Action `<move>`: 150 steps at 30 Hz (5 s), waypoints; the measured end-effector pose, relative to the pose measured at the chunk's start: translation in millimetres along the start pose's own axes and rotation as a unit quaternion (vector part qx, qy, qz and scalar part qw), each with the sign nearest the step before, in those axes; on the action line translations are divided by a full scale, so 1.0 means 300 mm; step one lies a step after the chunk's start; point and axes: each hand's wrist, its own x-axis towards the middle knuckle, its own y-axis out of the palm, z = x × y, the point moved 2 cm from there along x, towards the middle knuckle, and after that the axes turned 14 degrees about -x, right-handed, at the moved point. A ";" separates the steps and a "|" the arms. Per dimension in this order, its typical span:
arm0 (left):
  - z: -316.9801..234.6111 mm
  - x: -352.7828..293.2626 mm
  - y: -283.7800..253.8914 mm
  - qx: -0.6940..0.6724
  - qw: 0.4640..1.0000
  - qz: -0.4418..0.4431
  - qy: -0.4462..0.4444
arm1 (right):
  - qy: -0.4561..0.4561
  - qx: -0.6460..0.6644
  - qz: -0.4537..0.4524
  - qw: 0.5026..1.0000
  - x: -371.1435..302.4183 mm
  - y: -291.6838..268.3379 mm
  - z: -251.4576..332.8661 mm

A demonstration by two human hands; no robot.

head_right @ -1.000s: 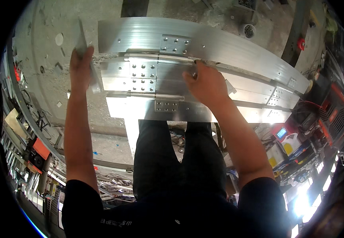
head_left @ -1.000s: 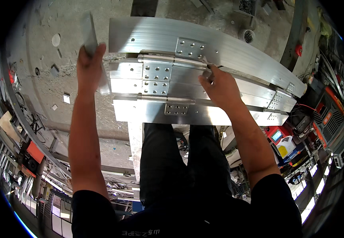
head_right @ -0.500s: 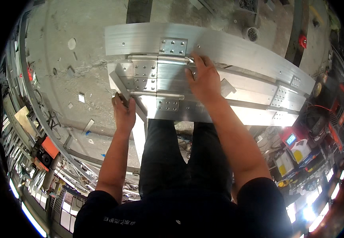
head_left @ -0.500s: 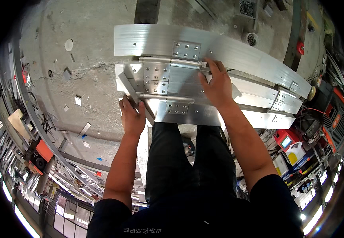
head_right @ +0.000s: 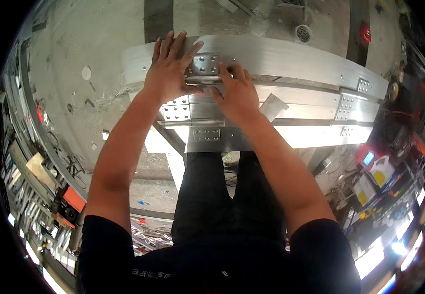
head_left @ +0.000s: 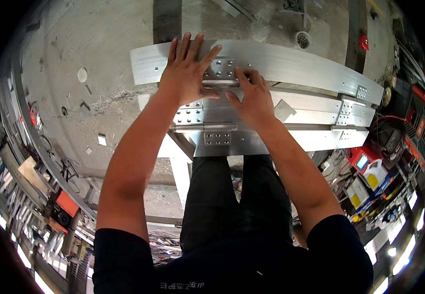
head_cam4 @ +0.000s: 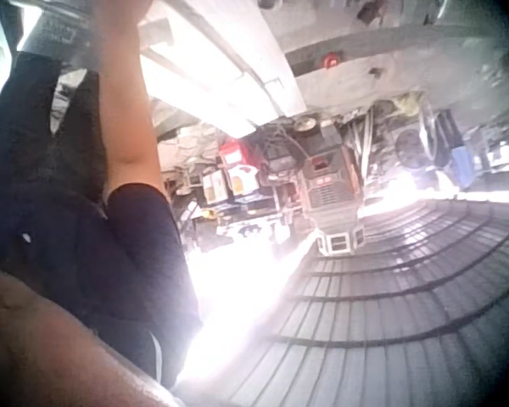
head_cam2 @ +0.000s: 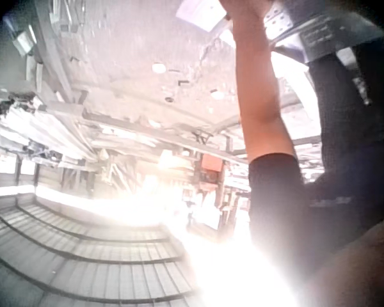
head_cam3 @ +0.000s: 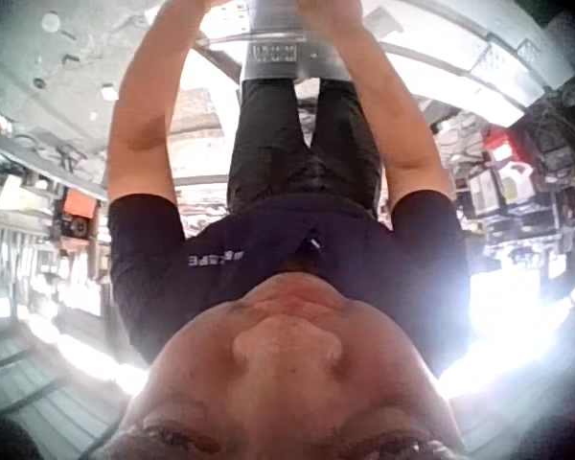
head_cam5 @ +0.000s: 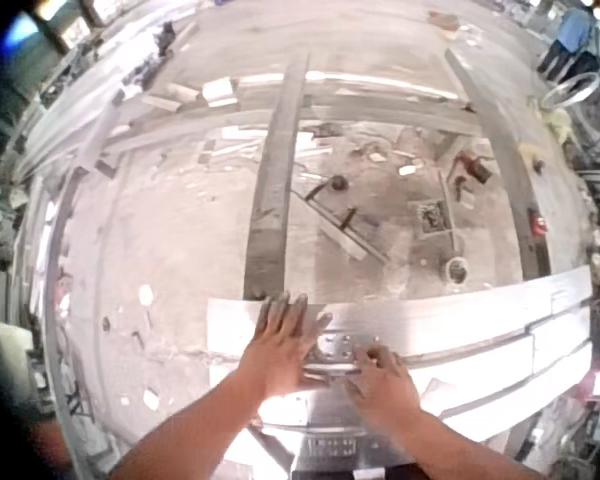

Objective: The person assembles a metal frame by positioning and aligning metal plates and brackets on a workbench. They use a rivet gun to fasten the components together, repeatedly adjusting the parts and operating the tool to secure the assembly.

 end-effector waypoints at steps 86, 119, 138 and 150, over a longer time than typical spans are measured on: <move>0.036 0.038 0.049 0.064 0.982 0.006 0.175 | 0.222 0.412 -0.031 0.883 -0.989 -0.379 -0.511; 0.043 0.027 0.044 0.075 0.984 -0.005 0.160 | 0.279 0.585 0.060 0.759 -0.324 -0.199 -0.234; 0.010 0.060 0.029 0.063 0.984 0.022 0.165 | 0.284 0.583 0.091 0.756 -0.329 -0.200 -0.259; 0.031 0.050 0.041 0.073 0.983 0.007 0.169 | 0.289 0.579 0.111 0.754 -0.336 -0.224 -0.261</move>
